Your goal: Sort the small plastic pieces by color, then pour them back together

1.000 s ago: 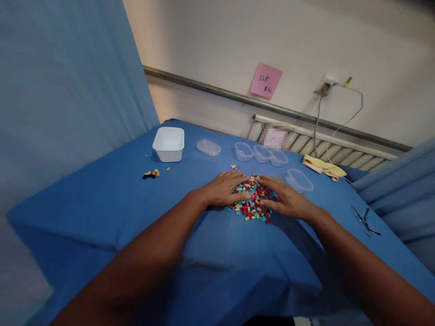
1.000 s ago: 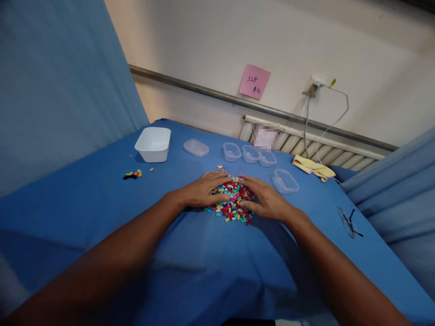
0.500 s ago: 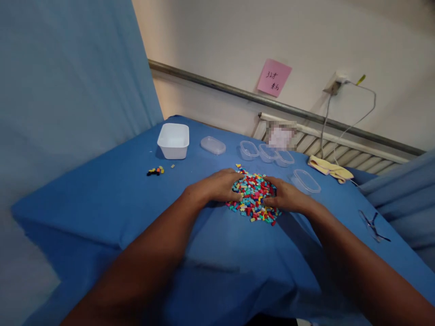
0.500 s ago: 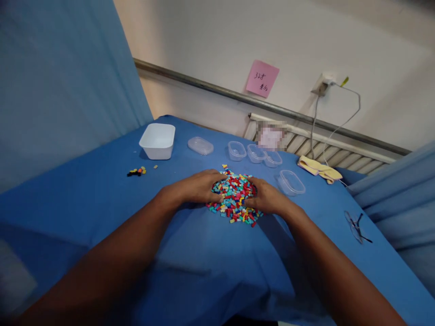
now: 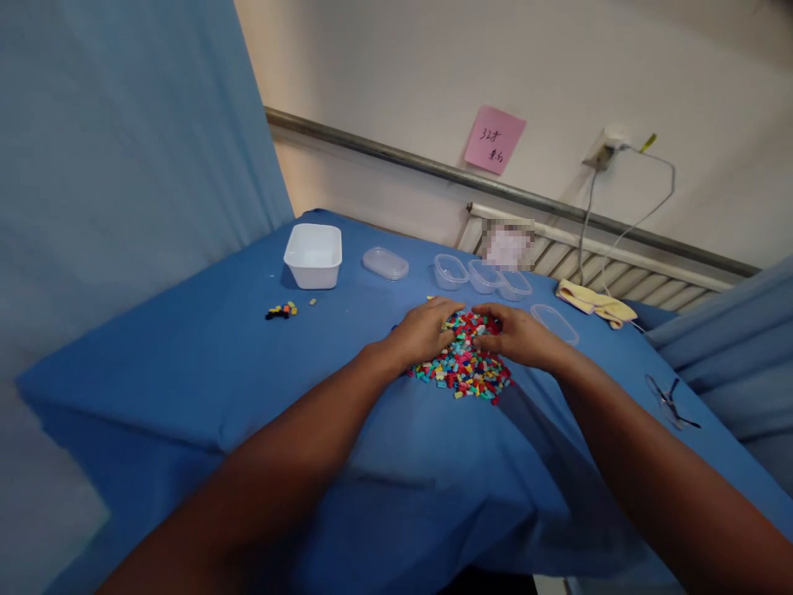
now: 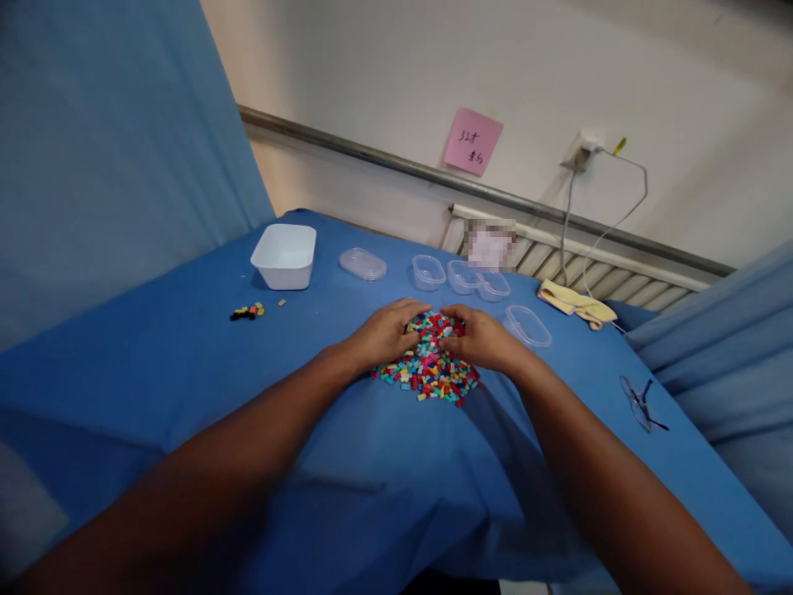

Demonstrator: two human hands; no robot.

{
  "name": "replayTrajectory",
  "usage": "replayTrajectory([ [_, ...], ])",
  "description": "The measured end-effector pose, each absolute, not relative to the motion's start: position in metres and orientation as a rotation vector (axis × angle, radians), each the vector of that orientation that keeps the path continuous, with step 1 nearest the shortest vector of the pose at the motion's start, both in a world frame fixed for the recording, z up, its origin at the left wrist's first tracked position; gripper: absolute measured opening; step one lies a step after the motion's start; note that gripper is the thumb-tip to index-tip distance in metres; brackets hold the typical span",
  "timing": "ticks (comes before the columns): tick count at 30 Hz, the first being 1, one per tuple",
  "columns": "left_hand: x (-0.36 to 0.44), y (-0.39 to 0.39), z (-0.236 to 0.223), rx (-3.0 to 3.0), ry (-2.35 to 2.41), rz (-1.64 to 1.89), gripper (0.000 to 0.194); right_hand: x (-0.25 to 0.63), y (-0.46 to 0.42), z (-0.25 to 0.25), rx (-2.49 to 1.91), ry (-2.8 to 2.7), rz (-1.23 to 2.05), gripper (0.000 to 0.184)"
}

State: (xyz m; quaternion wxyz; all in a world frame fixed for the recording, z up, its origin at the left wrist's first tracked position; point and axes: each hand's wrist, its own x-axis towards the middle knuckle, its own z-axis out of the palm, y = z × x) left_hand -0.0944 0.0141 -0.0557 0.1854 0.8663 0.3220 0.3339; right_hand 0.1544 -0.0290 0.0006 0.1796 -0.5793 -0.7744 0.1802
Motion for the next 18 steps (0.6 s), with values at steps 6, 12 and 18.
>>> replayTrajectory([
  [6, -0.098, 0.016, -0.053, 2.344, 0.810, 1.091, 0.048, 0.141, -0.022, 0.016, -1.507, -2.276, 0.417, 0.051],
  [12, -0.105, 0.024, -0.059, 2.344, 0.888, 1.141, 0.036, 0.143, -0.029, 0.012, -1.401, -2.259, 0.405, 0.040],
  [18, -0.107, 0.029, -0.063, 2.398, 0.898, 1.170, 0.025, 0.158, -0.041, -0.001, -1.206, -2.277, 0.350, 0.032],
])
